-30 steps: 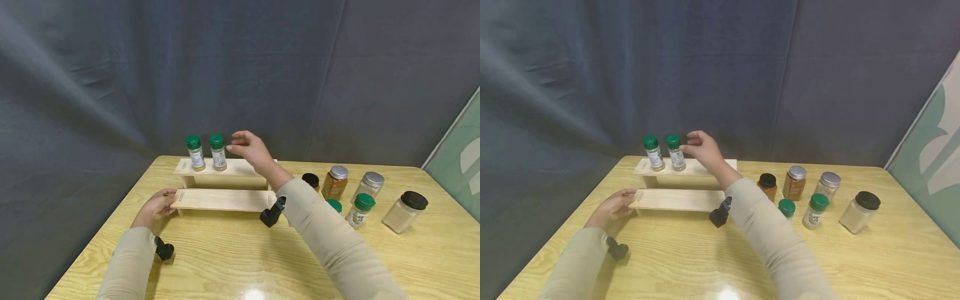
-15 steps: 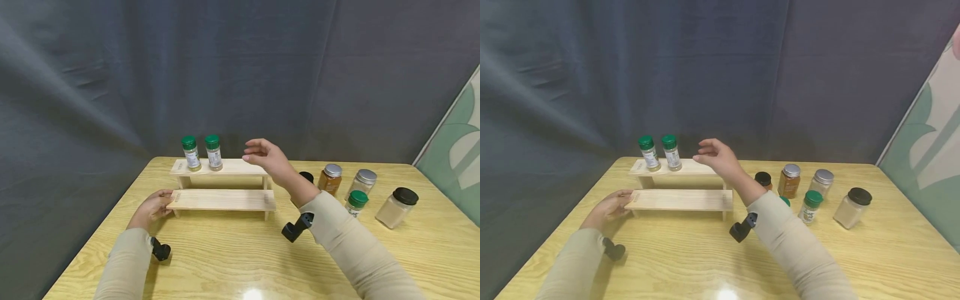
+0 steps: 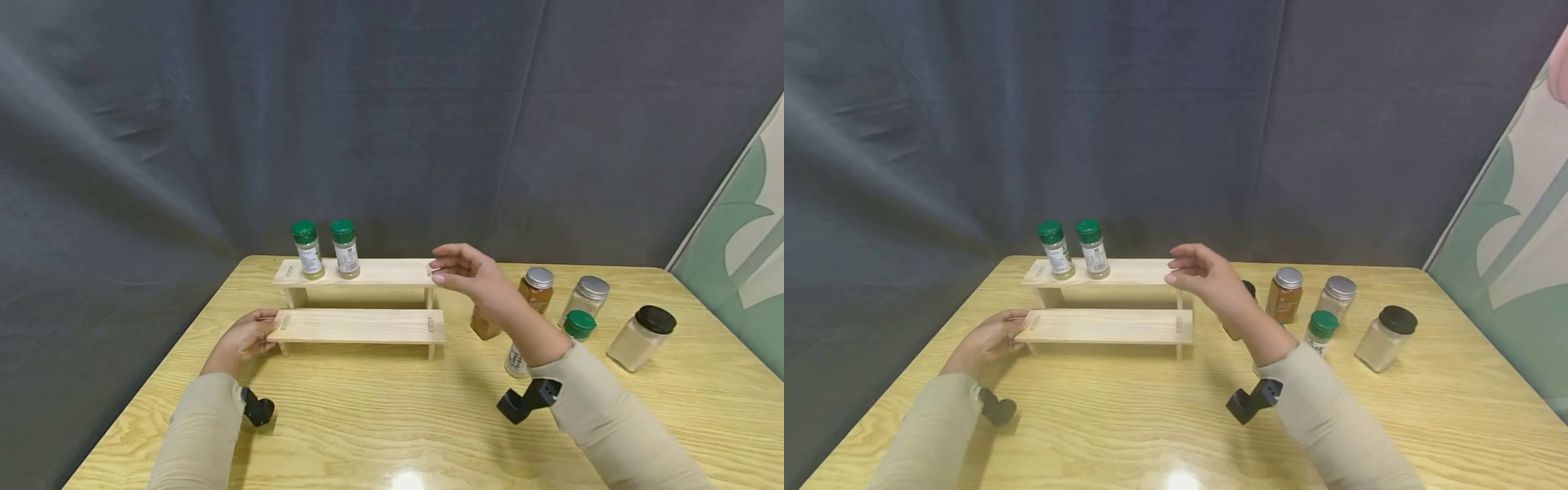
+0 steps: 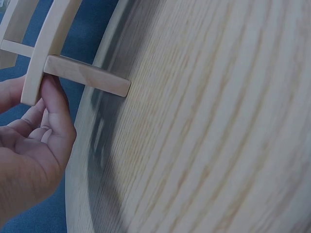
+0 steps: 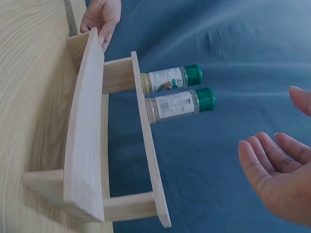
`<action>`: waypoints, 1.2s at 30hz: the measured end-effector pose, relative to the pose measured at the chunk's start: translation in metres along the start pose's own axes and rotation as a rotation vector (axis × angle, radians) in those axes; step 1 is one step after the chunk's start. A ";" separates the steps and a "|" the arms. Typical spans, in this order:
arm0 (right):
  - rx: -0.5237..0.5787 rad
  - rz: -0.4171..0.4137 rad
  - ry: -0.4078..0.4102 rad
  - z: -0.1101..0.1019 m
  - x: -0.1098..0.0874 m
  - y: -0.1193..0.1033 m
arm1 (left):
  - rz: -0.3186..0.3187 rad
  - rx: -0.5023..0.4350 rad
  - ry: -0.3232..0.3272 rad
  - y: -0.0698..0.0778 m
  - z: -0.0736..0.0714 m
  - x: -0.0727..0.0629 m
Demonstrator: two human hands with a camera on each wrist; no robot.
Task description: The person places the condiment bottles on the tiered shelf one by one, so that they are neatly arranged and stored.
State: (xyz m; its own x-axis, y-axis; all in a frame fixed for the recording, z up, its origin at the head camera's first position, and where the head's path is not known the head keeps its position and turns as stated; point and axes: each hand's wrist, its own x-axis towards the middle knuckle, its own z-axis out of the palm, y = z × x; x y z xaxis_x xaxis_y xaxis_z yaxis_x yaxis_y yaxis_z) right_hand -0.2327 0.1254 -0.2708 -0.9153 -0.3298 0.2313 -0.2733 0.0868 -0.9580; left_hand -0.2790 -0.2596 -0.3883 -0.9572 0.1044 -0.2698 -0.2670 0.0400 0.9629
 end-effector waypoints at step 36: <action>0.123 -0.110 0.158 -0.109 -0.104 0.038 | -0.003 0.070 -0.015 0.006 0.000 -0.002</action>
State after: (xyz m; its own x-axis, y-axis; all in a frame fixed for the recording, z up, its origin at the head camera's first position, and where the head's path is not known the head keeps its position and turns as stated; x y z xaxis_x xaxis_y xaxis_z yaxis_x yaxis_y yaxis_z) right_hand -0.1799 0.2652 -0.3132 -0.9194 -0.1793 0.3500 -0.3448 -0.0601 -0.9367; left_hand -0.2791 -0.2591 -0.3823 -0.9545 0.1192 -0.2735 -0.2610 0.1102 0.9590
